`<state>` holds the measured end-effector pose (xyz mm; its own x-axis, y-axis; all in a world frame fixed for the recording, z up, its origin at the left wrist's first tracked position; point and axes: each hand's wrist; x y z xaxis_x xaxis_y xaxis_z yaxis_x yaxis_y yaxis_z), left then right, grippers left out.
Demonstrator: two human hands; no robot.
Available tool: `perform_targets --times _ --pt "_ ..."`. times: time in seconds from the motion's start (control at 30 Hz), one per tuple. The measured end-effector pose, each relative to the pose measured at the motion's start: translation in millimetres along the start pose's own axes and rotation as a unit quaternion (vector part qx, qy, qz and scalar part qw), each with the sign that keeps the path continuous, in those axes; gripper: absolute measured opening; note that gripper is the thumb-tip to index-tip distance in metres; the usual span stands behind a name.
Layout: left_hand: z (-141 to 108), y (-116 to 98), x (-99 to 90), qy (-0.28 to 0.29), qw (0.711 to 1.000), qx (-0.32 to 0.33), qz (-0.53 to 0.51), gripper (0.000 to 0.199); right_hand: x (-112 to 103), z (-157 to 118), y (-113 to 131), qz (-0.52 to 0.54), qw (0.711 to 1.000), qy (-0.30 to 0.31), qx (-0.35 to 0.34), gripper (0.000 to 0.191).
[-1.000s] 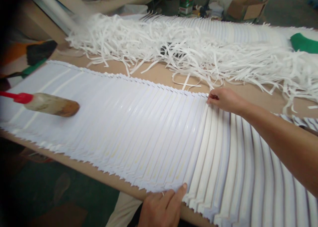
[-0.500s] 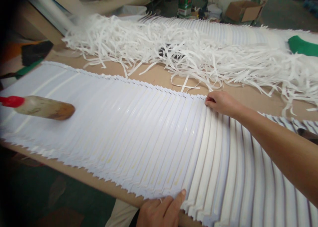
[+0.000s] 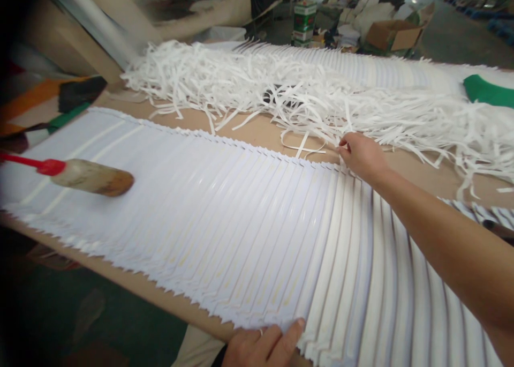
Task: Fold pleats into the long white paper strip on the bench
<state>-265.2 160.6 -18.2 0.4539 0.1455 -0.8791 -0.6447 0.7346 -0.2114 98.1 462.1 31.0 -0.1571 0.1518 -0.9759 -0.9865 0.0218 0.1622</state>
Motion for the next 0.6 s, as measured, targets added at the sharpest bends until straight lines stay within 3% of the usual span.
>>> perform_targets --times 0.1,0.17,0.3,0.43,0.6 --pt "-2.4 -0.4 1.5 0.002 1.0 0.002 0.0 0.021 8.1 18.2 3.8 -0.014 0.999 0.001 0.032 0.036" --pt "-1.0 -0.2 0.4 0.0 1.0 0.002 -0.014 0.025 10.7 25.3 5.8 -0.007 0.999 0.022 0.047 0.031" --pt "5.1 1.6 -6.8 -0.013 0.997 0.005 -0.073 0.038 -3.9 15.1 2.6 0.014 0.997 0.028 0.069 0.023" --pt "7.5 3.3 -15.3 -0.018 0.987 -0.004 -0.16 0.039 -44.3 -39.8 -13.1 0.008 0.998 0.006 0.066 0.027" --pt "25.2 -3.6 -30.6 -0.02 0.957 -0.041 -0.287 0.031 -96.3 -158.9 -12.3 0.014 0.997 -0.07 0.001 0.024"
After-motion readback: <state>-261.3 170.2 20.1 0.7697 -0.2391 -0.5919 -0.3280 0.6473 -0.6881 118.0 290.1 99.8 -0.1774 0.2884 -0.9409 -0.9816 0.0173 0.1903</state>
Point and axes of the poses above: each hand's wrist, its own z-axis towards the middle knuckle, its own x-axis out of the palm, y = z × x, and after that the axes turned 3 degrees about y, right-handed
